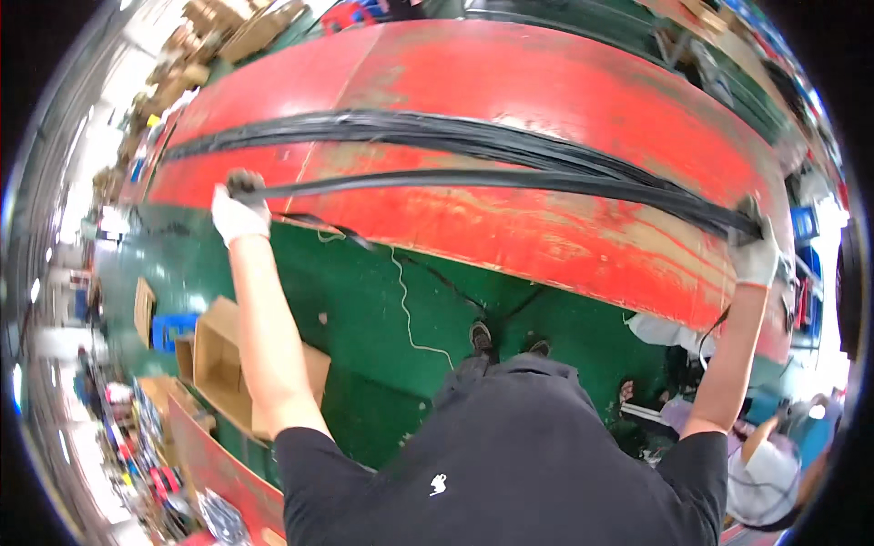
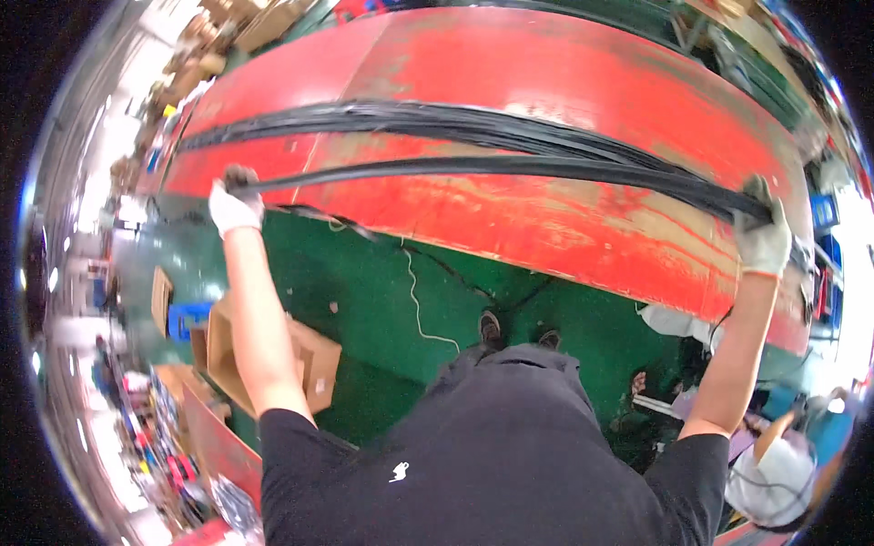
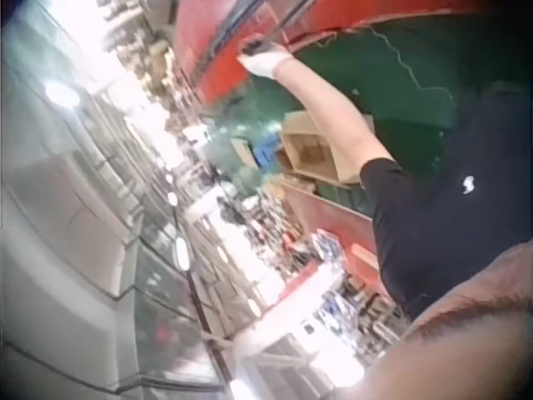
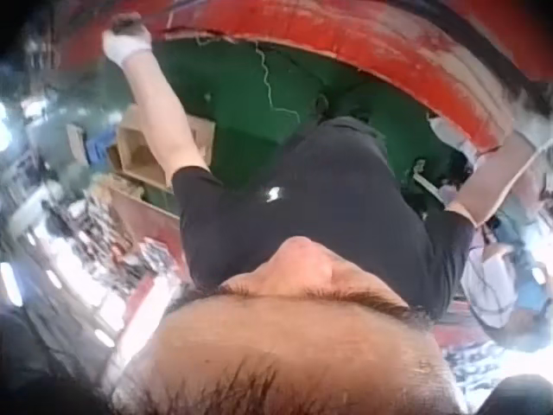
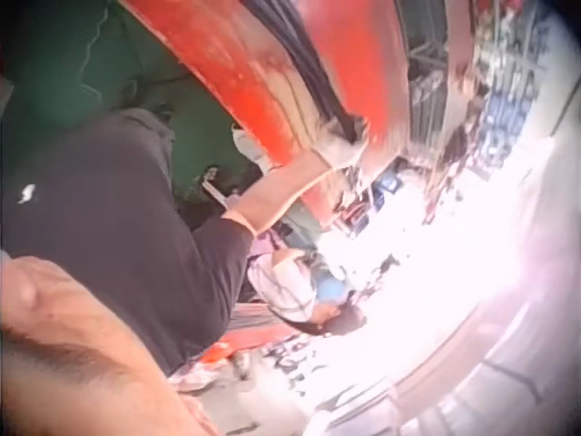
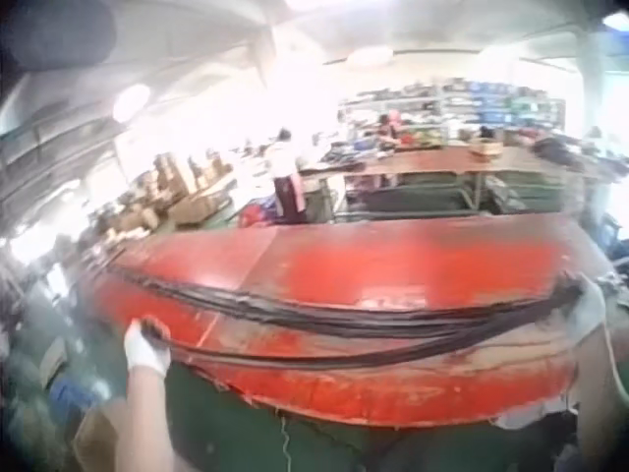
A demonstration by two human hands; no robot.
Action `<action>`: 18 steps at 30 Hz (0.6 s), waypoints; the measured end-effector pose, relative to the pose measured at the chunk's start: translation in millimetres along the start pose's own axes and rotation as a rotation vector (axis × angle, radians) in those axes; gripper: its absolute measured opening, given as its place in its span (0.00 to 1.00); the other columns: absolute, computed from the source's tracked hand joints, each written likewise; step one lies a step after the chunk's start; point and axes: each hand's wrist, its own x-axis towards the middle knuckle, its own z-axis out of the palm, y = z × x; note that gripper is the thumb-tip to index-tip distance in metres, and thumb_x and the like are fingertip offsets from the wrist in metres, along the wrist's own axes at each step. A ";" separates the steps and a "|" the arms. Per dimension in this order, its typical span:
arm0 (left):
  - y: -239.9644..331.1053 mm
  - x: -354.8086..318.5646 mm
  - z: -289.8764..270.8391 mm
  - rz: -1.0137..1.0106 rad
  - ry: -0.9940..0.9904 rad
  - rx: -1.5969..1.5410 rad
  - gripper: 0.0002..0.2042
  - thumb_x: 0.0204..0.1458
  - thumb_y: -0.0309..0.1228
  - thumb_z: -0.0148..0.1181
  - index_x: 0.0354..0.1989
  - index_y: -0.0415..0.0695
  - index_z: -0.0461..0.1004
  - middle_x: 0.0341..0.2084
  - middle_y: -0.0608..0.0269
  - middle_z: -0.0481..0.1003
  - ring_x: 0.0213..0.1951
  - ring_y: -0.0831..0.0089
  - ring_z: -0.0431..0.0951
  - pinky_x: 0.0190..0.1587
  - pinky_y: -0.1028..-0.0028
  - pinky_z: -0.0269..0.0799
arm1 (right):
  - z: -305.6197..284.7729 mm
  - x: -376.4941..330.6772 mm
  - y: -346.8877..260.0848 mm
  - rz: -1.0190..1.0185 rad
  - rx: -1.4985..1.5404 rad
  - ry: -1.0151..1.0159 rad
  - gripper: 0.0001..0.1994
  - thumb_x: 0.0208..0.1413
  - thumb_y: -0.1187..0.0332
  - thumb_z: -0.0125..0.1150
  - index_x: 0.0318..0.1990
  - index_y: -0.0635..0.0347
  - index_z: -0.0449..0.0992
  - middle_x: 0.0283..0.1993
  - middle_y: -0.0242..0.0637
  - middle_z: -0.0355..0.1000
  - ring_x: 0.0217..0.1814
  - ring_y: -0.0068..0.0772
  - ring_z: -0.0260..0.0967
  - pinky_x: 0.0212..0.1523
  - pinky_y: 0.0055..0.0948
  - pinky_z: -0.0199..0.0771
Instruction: Sorting and arranging long black rubber strips on a large red worktable.
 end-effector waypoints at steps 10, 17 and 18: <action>259.3 170.5 -91.3 0.183 -0.003 0.017 0.13 0.66 0.34 0.47 0.39 0.37 0.76 0.34 0.51 0.81 0.39 0.52 0.84 0.50 0.50 0.84 | -81.6 92.9 -7.0 -0.058 -0.222 0.359 0.25 0.76 0.58 0.37 0.63 0.64 0.76 0.62 0.46 0.79 0.65 0.46 0.76 0.59 0.49 0.80; 304.7 255.3 -29.5 0.171 -0.005 0.294 0.32 0.70 0.49 0.41 0.68 0.32 0.69 0.62 0.39 0.75 0.68 0.44 0.70 0.76 0.46 0.56 | -38.2 67.4 5.2 -0.151 -0.142 0.450 0.23 0.76 0.62 0.37 0.61 0.70 0.76 0.59 0.49 0.80 0.63 0.45 0.77 0.63 0.47 0.79; 302.8 270.1 -29.9 0.182 -0.018 0.322 0.31 0.70 0.48 0.41 0.68 0.32 0.68 0.63 0.40 0.74 0.68 0.44 0.69 0.76 0.47 0.56 | -31.0 61.9 1.6 -0.202 -0.390 0.308 0.20 0.68 0.64 0.44 0.57 0.63 0.79 0.54 0.48 0.81 0.58 0.45 0.78 0.60 0.46 0.80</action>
